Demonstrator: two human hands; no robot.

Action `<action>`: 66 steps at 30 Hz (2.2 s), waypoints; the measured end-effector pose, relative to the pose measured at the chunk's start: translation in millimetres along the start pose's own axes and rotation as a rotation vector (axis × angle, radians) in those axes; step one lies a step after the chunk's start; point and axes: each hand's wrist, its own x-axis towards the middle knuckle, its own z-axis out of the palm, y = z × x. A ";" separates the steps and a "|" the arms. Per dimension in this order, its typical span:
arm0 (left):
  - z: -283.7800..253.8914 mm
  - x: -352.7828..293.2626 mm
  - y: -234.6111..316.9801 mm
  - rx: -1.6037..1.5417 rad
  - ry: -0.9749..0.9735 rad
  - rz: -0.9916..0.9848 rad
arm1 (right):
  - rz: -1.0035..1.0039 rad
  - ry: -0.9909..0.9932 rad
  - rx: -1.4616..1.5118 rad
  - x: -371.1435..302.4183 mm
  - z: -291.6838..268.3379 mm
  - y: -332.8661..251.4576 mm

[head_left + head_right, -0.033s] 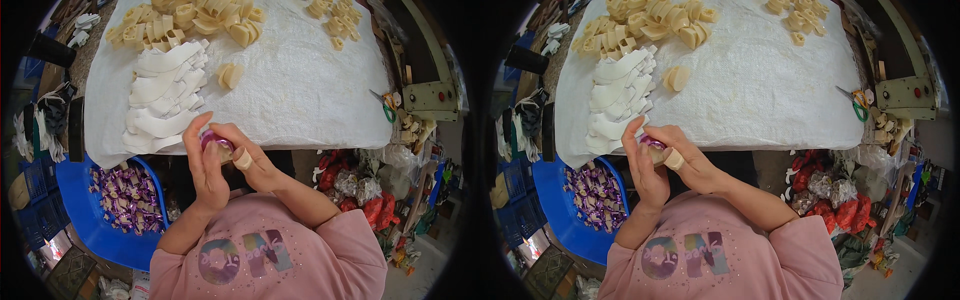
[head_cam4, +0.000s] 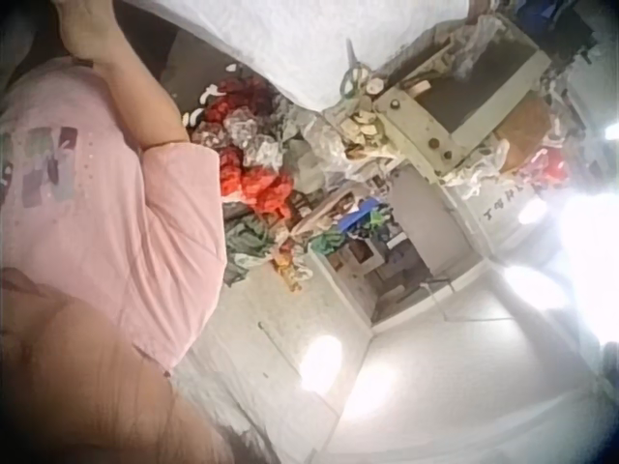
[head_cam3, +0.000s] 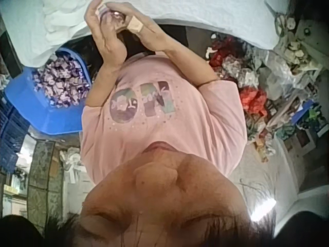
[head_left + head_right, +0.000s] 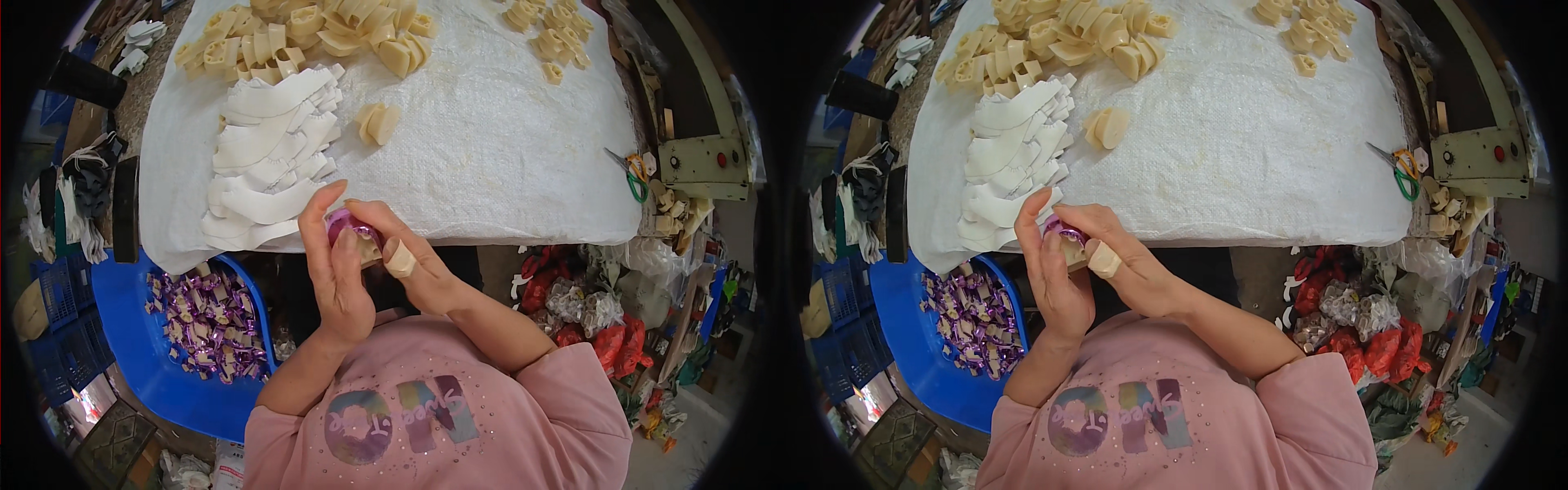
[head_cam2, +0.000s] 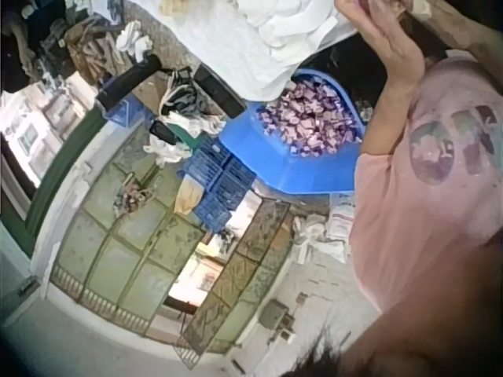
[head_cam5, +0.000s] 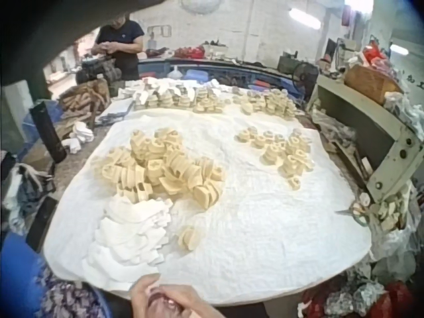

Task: Manually assemble and align small shoe components by hand at a workstation.

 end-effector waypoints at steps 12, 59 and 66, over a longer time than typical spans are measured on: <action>-4.2 -1.9 -2.8 -0.283 -0.101 -0.180 | 0.193 -0.006 -0.147 4.2 -4.7 -13.0; -3.6 12.2 -5.3 0.739 0.032 0.498 | -0.005 0.103 -0.333 9.9 -21.9 -7.0; -2.0 10.6 -4.9 0.747 0.100 0.511 | 0.285 0.190 0.425 2.4 -13.3 -5.8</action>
